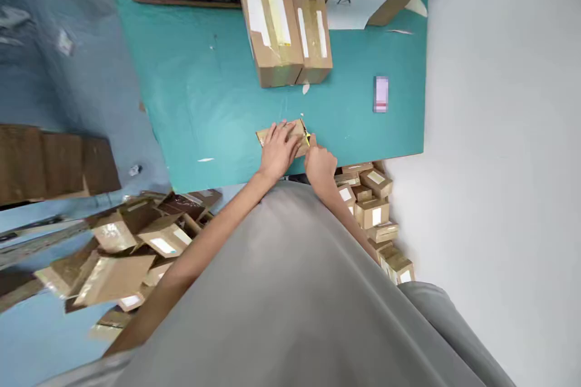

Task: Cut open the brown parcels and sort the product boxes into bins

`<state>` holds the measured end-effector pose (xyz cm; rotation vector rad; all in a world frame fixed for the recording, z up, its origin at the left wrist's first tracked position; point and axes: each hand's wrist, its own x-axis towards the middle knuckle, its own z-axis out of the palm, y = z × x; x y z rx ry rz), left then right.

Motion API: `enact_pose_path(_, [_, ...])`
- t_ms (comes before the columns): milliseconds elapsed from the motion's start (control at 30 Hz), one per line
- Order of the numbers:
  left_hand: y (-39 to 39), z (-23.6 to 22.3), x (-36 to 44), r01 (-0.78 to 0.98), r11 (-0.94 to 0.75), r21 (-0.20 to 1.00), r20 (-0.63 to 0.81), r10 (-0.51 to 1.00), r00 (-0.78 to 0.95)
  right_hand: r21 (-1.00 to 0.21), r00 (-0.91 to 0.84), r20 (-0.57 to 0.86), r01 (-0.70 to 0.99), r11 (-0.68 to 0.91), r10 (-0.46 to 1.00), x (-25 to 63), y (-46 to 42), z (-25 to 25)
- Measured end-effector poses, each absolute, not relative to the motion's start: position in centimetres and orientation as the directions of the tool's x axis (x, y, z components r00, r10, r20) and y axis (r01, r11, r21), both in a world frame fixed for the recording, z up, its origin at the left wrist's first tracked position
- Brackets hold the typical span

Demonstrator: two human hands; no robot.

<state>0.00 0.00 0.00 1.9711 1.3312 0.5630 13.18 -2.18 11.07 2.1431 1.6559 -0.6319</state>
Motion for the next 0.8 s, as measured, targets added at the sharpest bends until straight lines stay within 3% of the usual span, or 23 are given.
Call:
enact_pose_path(200, [-0.8,-0.4,0.3,0.581,-0.260,0.771,0.016,0.921,0.390,0.067,0.250,-0.633,0.961,-0.270,0.733,13.4,-3.3,12.6])
enact_pose_path(800, [-1.3,-1.1,0.5,0.564,-0.263,0.783,0.062,0.935,0.350,0.002,0.188,-0.629,0.971,-0.241,0.754,14.0,-4.0,12.4])
